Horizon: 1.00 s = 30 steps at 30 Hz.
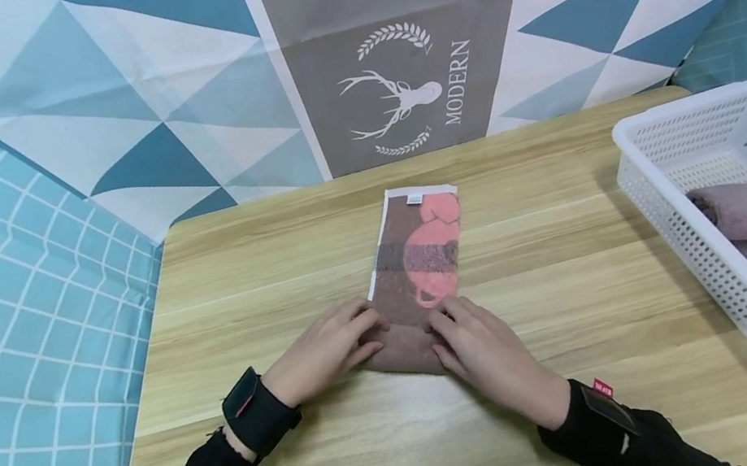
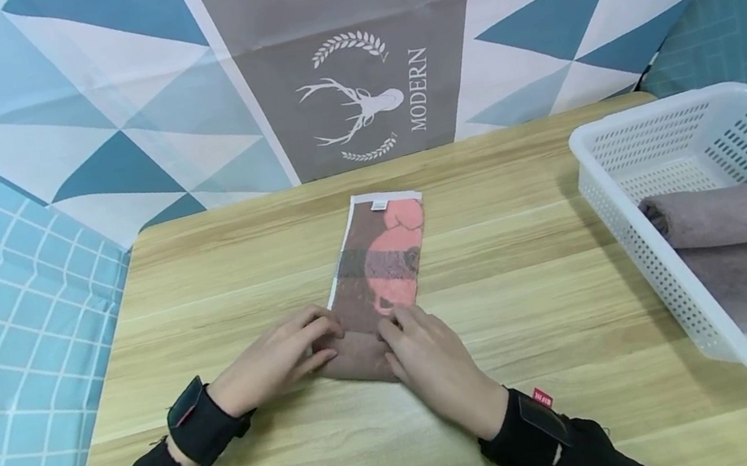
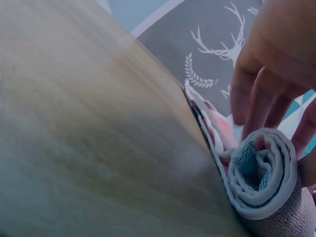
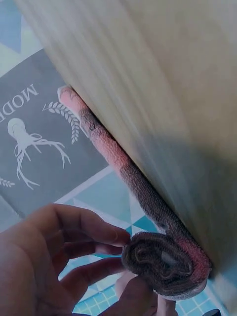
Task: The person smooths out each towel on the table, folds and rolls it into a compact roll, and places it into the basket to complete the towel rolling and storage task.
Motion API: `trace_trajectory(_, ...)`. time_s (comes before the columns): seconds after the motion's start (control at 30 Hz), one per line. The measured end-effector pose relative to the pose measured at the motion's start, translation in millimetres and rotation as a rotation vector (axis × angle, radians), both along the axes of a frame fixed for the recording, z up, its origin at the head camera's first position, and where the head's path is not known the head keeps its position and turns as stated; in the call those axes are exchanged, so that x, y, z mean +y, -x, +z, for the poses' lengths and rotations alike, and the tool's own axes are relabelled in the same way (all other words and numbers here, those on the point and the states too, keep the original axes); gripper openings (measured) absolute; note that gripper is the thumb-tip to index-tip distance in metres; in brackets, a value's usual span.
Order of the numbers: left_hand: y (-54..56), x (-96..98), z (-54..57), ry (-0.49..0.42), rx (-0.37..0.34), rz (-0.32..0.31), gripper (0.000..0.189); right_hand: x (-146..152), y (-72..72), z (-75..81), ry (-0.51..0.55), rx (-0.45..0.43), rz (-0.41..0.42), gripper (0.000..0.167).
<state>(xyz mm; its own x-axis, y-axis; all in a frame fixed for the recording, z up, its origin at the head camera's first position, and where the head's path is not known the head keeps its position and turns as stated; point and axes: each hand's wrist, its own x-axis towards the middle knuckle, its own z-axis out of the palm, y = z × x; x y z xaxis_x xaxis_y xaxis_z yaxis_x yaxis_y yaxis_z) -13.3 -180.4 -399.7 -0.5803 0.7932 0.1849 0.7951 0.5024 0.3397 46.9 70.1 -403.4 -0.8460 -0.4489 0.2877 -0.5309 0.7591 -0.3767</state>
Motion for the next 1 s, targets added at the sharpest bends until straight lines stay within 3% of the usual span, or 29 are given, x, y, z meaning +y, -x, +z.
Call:
trace_trajectory(0.13,0.6,0.4,-1.4,-0.055,0.101,-0.037,0.013,-2,2.1,0.5,-0.017,0.039,0.030,0.013)
trace_trajectory(0.27,-1.9,0.5,-0.2,-0.027,0.150,-0.070,0.015,-5,1.5,-0.3,-0.090,0.082,0.038,0.010)
trace_trajectory(0.43,-7.8,-3.5,4.7,0.075,0.087,-0.068,0.046,-7,-4.8,-3.9,-0.247,0.204,0.083,0.014)
trace_trajectory(0.53,-8.8,-4.9,5.8,0.110,0.052,-0.059,0.048,-7,-7.8,-4.9,-0.263,0.250,0.098,0.016)
trace_trajectory(0.73,-7.5,-4.8,3.5,0.103,0.009,-0.024,0.041,-3,-8.7,-4.6,-0.247,0.202,0.120,0.048)
trace_trajectory(0.87,-6.8,-4.4,2.2,0.072,0.007,-0.015,0.035,-2,-7.1,-6.6,-0.185,0.173,0.125,0.035)
trace_trajectory(1.0,-7.7,-3.6,0.9,0.069,-0.016,0.009,0.029,-2,-6.4,-8.7,-0.098,0.146,0.121,0.037)
